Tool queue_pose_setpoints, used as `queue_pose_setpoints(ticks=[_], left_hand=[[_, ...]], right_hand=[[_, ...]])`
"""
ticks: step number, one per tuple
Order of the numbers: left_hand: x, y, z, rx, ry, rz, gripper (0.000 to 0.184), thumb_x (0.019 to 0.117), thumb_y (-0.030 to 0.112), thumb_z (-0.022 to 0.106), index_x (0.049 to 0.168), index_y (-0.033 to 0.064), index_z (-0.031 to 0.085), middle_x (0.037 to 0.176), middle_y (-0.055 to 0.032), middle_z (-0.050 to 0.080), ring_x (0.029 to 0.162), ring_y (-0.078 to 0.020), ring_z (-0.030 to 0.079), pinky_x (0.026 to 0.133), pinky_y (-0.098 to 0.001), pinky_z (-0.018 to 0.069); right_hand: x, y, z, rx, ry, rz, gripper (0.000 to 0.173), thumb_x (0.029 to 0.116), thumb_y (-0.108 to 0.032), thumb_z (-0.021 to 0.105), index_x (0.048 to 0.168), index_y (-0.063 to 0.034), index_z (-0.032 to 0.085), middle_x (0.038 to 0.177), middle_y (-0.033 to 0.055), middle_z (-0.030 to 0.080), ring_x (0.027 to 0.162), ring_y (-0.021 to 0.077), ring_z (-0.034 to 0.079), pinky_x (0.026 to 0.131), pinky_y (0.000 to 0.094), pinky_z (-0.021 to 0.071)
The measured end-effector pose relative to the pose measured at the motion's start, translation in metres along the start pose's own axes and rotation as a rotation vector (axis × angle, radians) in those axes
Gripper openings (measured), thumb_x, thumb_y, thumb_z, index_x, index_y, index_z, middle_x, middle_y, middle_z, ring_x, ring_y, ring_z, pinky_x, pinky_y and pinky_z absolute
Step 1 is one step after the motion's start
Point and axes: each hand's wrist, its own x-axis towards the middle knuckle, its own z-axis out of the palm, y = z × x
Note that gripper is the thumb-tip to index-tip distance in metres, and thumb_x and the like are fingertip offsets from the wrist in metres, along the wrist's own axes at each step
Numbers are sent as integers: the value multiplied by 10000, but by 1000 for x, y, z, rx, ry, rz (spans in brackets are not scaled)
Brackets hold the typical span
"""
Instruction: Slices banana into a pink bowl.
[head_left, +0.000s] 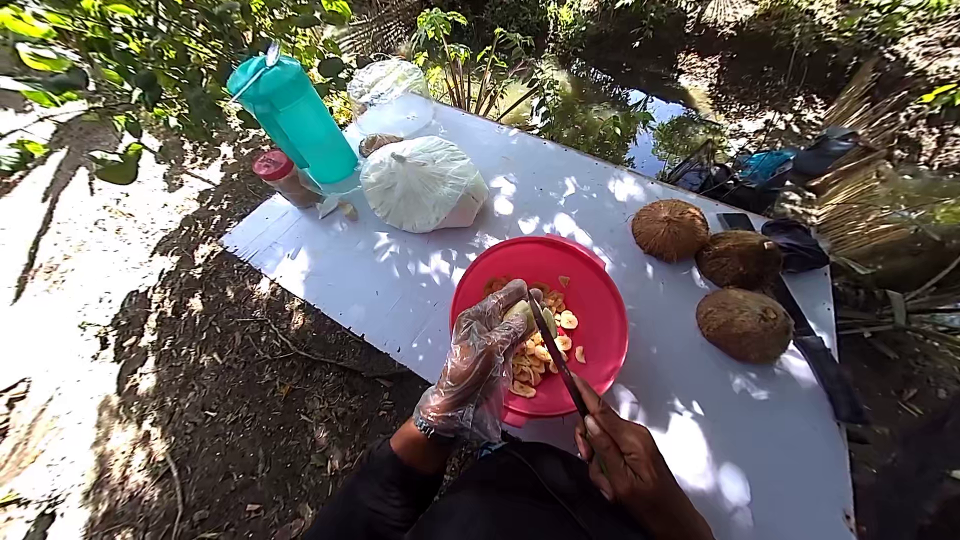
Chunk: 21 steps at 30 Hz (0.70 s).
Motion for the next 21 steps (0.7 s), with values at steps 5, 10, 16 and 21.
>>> queue_pose_setpoints(ticks=[5,10,16,21], left_hand=[[-2,3,1,22,-44,13,394,989,-63,519,1381,-101,536,1274,-234,663,1138,-326,684,975,-419,585],[-2,8,0,72,-7,25,415,987,-53,540,1402,-65,538,1286,-201,662,1122,-272,689,959,-395,590],[-2,2,2,49,-3,27,395,991,-52,544,1383,-94,540,1268,-232,669,1138,-310,689,975,-408,587],[-3,4,1,51,-15,79,404,978,-67,538,1381,-91,545,1273,-227,669,1140,-319,685,982,-426,583]], right_hand=[[0,3,2,45,-34,41,471,1112,-184,355,1543,-11,435,742,-20,589,468,12,449,395,174,417],[-1,1,2,21,18,-1,475,1124,-231,348,1550,-40,438,759,-21,605,465,0,449,396,163,418],[-1,1,2,22,-2,-1,477,1126,-239,351,1551,-39,435,752,-21,599,469,9,456,398,170,424],[-2,2,3,0,8,-3,476,1122,-227,354,1545,-28,439,751,-20,600,471,5,454,401,168,426]])
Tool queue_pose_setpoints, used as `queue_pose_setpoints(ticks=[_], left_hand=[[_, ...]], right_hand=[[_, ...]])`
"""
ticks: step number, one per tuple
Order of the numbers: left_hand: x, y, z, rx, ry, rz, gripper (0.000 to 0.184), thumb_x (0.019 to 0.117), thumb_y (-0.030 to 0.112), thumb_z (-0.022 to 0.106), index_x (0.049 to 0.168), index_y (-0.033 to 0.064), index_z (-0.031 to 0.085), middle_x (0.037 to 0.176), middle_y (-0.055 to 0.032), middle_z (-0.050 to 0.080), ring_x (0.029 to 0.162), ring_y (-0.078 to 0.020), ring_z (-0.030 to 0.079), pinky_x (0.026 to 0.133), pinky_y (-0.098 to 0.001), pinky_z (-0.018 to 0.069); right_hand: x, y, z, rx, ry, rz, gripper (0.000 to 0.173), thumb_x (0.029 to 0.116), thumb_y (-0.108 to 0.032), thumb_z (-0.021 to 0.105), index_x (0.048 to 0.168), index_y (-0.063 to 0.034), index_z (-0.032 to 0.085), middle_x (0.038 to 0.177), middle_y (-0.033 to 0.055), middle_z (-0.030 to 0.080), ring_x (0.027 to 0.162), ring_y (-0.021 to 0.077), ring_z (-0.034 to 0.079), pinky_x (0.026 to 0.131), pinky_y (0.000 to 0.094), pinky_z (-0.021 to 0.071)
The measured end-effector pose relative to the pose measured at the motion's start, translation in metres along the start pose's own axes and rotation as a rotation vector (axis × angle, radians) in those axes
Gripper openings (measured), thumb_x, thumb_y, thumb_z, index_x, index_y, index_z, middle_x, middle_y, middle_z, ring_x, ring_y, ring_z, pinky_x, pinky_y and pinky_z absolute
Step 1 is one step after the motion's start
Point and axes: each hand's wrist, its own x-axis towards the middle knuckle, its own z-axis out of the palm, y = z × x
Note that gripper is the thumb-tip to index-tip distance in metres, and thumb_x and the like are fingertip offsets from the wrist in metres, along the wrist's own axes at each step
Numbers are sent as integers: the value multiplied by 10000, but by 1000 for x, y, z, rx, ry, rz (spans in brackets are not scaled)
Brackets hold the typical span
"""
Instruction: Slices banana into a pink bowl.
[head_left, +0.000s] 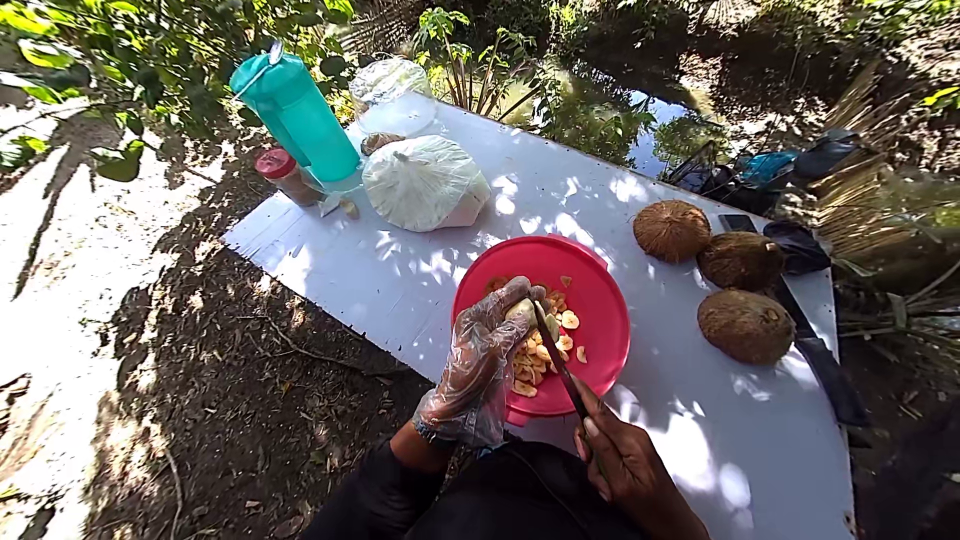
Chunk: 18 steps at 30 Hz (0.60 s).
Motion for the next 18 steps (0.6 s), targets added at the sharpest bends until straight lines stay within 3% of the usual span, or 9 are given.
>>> queue_pose_setpoints(ticks=[3,10,18], left_hand=[[-1,-1,-1,2,62,-12,408,982,-50,557,1390,-67,549,1271,-204,665,1112,-275,687,955,-404,589],[0,-7,-3,-19,12,-55,386,1000,-35,546,1380,-100,538,1268,-236,669,1138,-318,690,979,-416,585],[-2,-4,0,29,46,-42,369,992,-44,552,1357,-96,557,1250,-224,672,1107,-296,696,954,-404,597]], right_hand=[[1,-4,-1,1,21,-19,479,1124,-245,357,1550,-42,436,756,-18,602,474,0,451,405,159,421],[1,0,2,44,-13,-13,464,1122,-208,363,1547,-41,444,759,-13,596,465,13,444,395,171,417],[0,-1,3,-17,12,-25,468,1120,-215,358,1543,-38,448,756,-15,597,467,7,449,401,169,426]])
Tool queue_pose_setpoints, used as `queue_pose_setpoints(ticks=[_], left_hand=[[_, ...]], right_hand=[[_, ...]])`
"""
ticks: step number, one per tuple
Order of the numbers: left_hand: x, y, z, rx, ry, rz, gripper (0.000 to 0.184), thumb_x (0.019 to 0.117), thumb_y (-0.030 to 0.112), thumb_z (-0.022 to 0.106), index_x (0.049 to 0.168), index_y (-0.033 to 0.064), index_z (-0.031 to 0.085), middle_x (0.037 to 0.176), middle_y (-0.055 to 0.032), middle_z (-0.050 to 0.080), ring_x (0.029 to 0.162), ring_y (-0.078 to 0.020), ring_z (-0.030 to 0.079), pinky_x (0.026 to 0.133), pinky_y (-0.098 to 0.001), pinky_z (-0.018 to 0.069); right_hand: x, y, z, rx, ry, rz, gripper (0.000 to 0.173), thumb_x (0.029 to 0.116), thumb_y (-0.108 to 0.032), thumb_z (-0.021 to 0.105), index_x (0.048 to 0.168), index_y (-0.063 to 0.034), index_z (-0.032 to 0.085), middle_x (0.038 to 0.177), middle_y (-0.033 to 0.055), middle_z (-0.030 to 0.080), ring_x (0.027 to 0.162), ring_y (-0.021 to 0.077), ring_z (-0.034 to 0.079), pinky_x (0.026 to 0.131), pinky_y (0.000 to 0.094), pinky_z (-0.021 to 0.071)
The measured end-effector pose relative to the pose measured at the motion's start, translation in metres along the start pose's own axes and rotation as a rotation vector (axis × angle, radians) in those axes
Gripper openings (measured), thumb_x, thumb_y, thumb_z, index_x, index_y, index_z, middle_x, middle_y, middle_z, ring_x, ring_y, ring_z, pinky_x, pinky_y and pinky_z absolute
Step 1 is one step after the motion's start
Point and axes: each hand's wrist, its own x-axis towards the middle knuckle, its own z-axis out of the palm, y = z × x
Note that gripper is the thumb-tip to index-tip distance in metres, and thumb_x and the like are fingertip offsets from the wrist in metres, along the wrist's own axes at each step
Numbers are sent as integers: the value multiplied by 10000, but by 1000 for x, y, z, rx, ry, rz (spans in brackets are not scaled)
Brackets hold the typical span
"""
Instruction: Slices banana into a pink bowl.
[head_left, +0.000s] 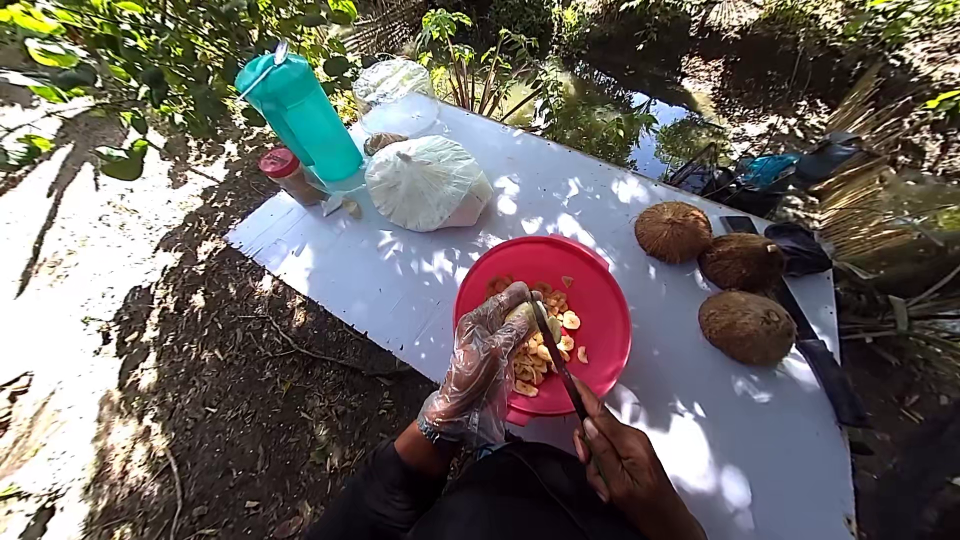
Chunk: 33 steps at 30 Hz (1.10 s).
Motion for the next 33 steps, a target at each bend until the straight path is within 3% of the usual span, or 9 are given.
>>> queue_pose_setpoints(ticks=[21,33], left_hand=[[-1,1,0,-10,-41,58,384,985,-64,536,1366,-114,546,1257,-244,669,1115,-329,696,974,-425,591],[1,4,0,-114,-70,-55,406,997,-76,479,1402,-94,511,1303,-242,644,1155,-326,675,982,-426,578]], right_hand=[[-1,1,0,-30,-20,28,462,1107,-175,364,1531,-19,459,738,-19,589,465,8,447,402,169,424],[2,3,-2,-36,-7,43,473,1106,-190,354,1540,-25,449,734,-23,600,460,11,448,396,177,421]])
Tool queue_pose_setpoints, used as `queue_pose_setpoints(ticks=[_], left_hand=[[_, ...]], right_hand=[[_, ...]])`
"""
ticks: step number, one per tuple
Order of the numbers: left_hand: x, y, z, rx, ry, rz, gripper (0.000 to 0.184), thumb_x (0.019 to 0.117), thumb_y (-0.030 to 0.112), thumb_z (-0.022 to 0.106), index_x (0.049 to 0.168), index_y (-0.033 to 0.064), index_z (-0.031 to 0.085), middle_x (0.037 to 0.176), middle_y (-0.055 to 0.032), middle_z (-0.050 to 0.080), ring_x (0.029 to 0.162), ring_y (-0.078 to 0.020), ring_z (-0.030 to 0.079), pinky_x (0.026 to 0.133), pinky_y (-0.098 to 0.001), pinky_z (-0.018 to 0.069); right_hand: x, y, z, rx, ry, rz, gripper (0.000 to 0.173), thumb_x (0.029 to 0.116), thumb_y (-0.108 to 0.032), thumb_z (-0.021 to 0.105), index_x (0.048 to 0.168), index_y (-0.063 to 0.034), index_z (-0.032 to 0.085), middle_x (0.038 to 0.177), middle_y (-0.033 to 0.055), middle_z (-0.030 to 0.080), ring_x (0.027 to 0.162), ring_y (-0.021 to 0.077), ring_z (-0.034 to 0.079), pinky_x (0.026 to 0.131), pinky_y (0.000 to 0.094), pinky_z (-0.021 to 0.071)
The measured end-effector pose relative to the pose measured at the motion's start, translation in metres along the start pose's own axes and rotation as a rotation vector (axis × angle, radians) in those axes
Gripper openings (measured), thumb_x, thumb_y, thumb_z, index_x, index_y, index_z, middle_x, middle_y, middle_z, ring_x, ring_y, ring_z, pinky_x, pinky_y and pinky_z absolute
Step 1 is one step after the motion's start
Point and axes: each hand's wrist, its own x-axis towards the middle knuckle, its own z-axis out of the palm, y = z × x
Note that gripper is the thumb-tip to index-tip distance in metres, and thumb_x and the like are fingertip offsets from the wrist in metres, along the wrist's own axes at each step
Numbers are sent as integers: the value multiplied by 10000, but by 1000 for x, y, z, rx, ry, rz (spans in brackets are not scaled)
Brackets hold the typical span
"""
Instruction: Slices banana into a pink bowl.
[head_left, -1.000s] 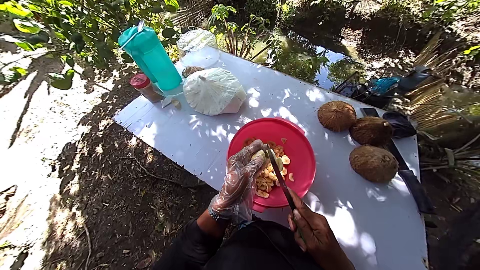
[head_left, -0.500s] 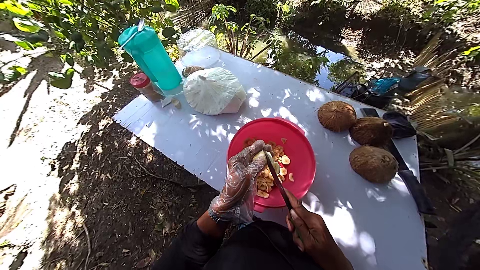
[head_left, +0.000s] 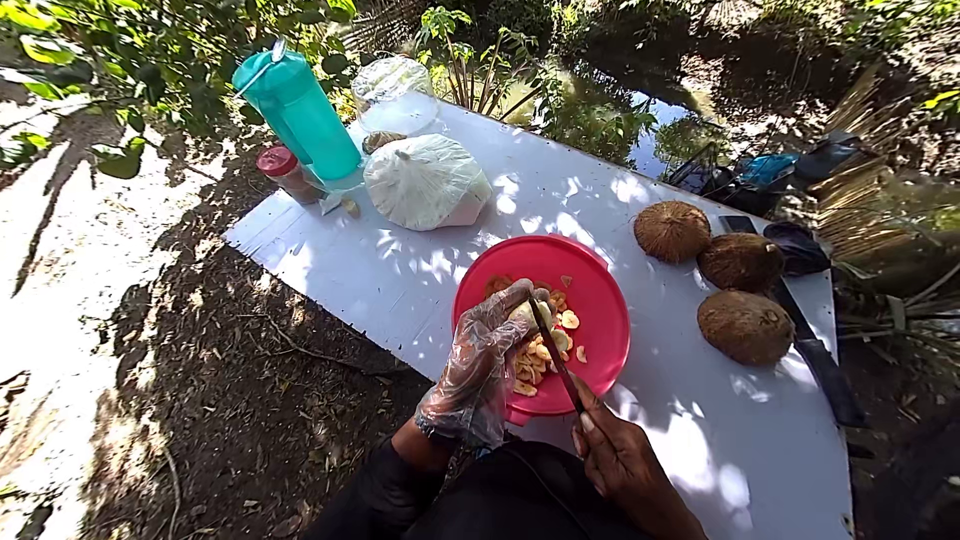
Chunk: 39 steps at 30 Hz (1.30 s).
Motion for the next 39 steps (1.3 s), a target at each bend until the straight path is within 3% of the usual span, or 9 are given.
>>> queue_pose_setpoints(ticks=[4,12,21,30,36,39], left_hand=[[2,-4,-1,41,74,8,410,987,-74,521,1396,-89,522,1308,-233,646,1153,-304,681,974,-407,585],[6,-11,-2,148,56,144,424,976,-62,556,1398,-98,528,1285,-229,663,1133,-310,691,980,-411,589],[7,-17,-5,147,54,180,419,977,-53,574,1394,-86,542,1280,-231,662,1128,-319,688,977,-431,589],[3,-11,2,115,47,144,406,969,-84,543,1374,-116,537,1265,-248,666,1117,-329,696,972,-424,592],[-1,-7,6,139,72,64,431,984,-54,570,1410,-77,515,1260,-212,679,1110,-298,704,962,-401,599],[-1,-4,5,73,38,61,432,975,-78,539,1404,-114,492,1265,-236,666,1129,-318,692,972,-415,592]], right_hand=[[1,-3,-2,31,8,-39,471,1117,-214,357,1548,-44,444,745,-15,602,467,14,451,396,176,419],[0,-2,-4,49,-26,-19,466,1119,-209,364,1548,-45,445,758,-14,597,469,11,450,395,173,421],[-1,0,-3,38,-29,-16,462,1114,-190,368,1538,-28,454,745,-14,596,471,14,458,396,173,423],[0,3,-1,-65,-23,-10,466,1096,-168,370,1525,-11,467,727,-17,592,476,17,457,417,179,431],[1,4,0,-183,-32,2,481,1084,-179,363,1537,-58,473,714,-11,588,487,36,471,445,200,449],[0,5,0,-133,-28,-4,477,1093,-184,364,1537,-43,466,728,-13,597,480,24,467,432,185,447]])
